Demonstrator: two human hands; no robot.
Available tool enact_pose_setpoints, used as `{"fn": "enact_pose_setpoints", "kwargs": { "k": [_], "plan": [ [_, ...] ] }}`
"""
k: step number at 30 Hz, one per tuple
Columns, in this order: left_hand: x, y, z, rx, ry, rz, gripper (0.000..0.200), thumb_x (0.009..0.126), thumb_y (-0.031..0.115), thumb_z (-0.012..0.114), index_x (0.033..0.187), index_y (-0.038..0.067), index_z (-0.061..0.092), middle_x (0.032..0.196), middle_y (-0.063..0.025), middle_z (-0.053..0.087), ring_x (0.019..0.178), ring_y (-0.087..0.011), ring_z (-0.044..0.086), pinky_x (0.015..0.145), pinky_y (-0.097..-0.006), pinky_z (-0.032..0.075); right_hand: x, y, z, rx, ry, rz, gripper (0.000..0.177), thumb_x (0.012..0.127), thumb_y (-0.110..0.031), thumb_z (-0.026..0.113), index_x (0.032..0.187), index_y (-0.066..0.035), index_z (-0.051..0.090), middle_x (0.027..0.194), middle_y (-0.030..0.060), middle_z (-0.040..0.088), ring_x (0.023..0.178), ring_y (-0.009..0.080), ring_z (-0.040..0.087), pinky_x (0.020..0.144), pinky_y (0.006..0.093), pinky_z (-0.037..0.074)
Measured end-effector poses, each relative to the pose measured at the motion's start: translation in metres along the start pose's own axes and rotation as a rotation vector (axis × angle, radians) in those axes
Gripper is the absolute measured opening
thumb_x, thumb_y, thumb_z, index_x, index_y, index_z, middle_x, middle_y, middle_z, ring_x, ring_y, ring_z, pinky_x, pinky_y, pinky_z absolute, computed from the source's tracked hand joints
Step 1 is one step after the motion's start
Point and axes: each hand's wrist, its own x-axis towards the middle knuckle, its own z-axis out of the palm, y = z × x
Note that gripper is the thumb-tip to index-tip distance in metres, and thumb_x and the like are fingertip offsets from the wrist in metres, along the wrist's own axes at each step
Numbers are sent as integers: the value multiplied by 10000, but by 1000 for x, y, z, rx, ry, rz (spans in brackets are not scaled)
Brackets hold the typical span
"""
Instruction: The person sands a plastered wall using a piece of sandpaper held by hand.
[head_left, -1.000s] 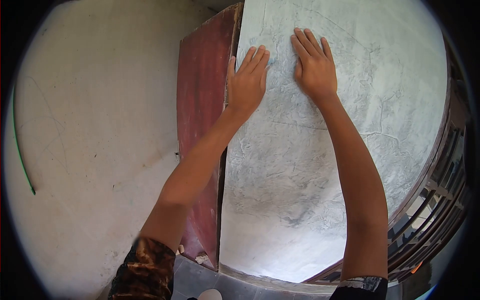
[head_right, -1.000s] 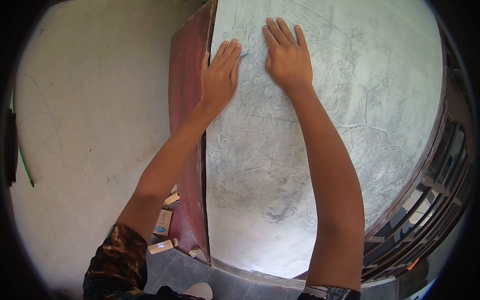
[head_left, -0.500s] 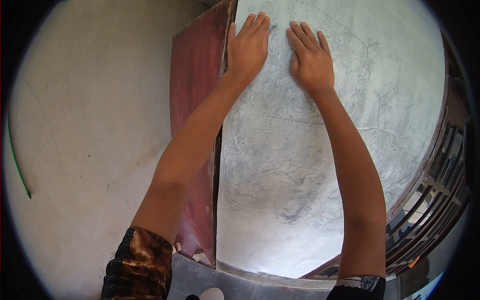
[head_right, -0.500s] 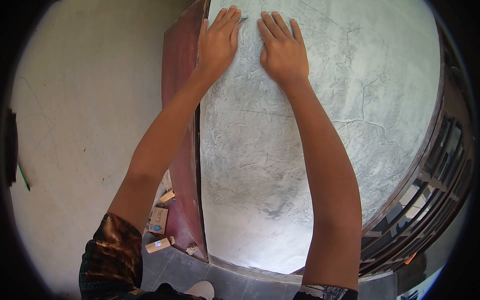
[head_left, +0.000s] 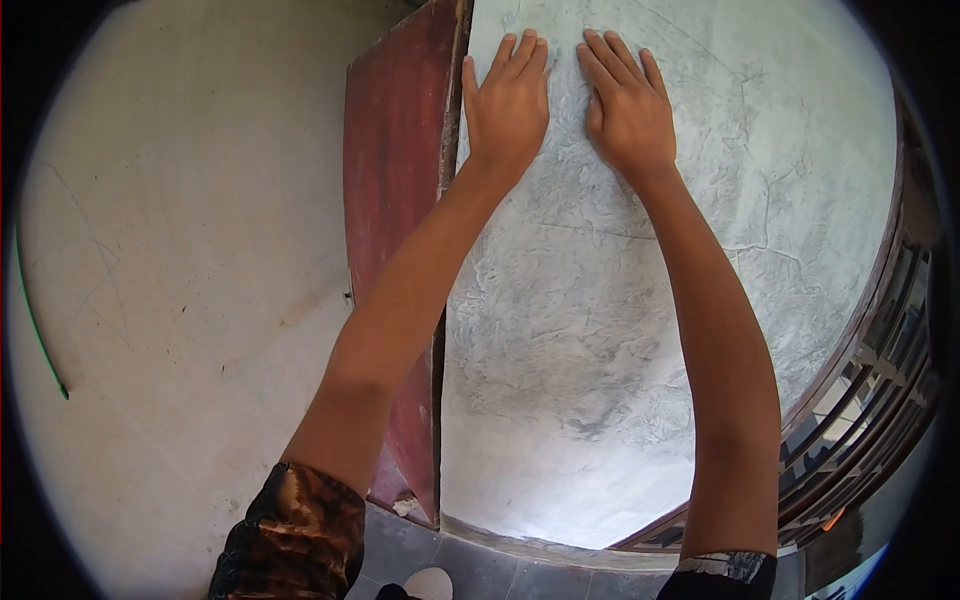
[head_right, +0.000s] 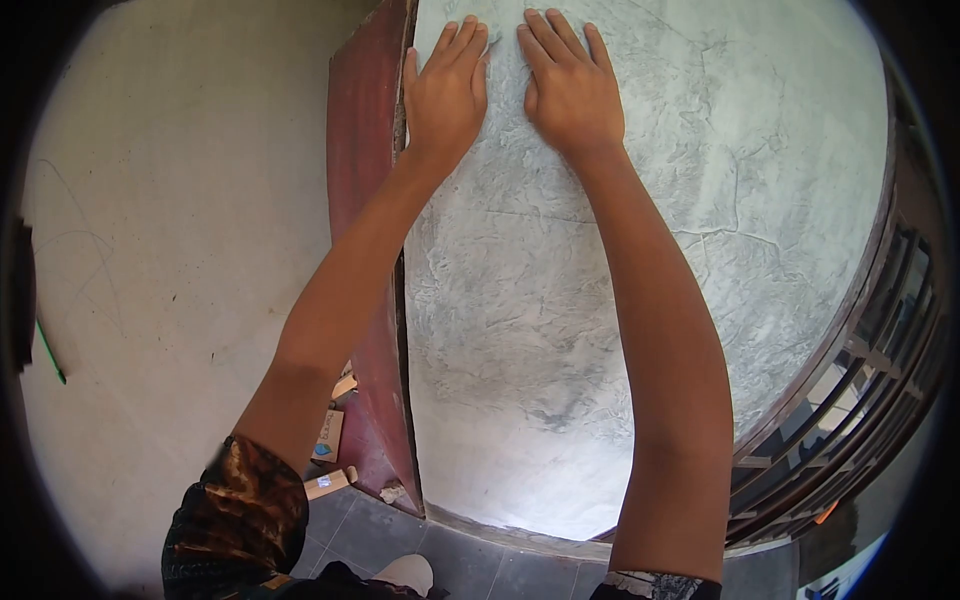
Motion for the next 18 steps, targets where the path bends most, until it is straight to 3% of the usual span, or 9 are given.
{"fn": "enact_pose_setpoints", "kwargs": {
  "k": [3,7,10,14,18],
  "plan": [
    [-46,18,-20,-24,-106,-30,329,1001,144,618,1318,90,687,1446,-61,637,1393,-279,546,1105,-628,396,0,0,2,-3,24,13,520,893,-5,549,1397,-108,625,1531,21,558,1455,224,469,1238,481,316],
    [17,-1,1,-11,-42,-24,339,1004,131,598,1330,79,674,1440,-75,638,1390,-277,548,1100,-628,401,0,1,0,-32,40,-20,472,871,-50,571,1334,-82,657,1486,44,595,1419,226,509,1223,484,332],
    [23,-7,8,-55,-9,-24,339,1006,127,589,1329,72,672,1437,-80,638,1388,-277,549,1104,-624,399,0,-2,0,-24,28,-19,470,875,-49,568,1335,-80,658,1484,46,596,1423,228,504,1226,485,329],
    [-44,16,-26,-26,-128,-90,358,1002,131,605,1351,78,666,1441,-78,637,1391,-279,548,1111,-604,402,1,1,-1,-30,14,-24,476,871,-46,572,1338,-77,657,1486,56,594,1429,234,498,1228,492,325],
    [0,-2,-8,-7,-73,-61,346,1006,147,610,1338,70,674,1427,-75,648,1375,-279,560,1099,-591,419,2,1,0,-20,17,-1,478,869,-45,573,1339,-77,656,1488,57,592,1428,235,499,1227,498,325]
  ]
}}
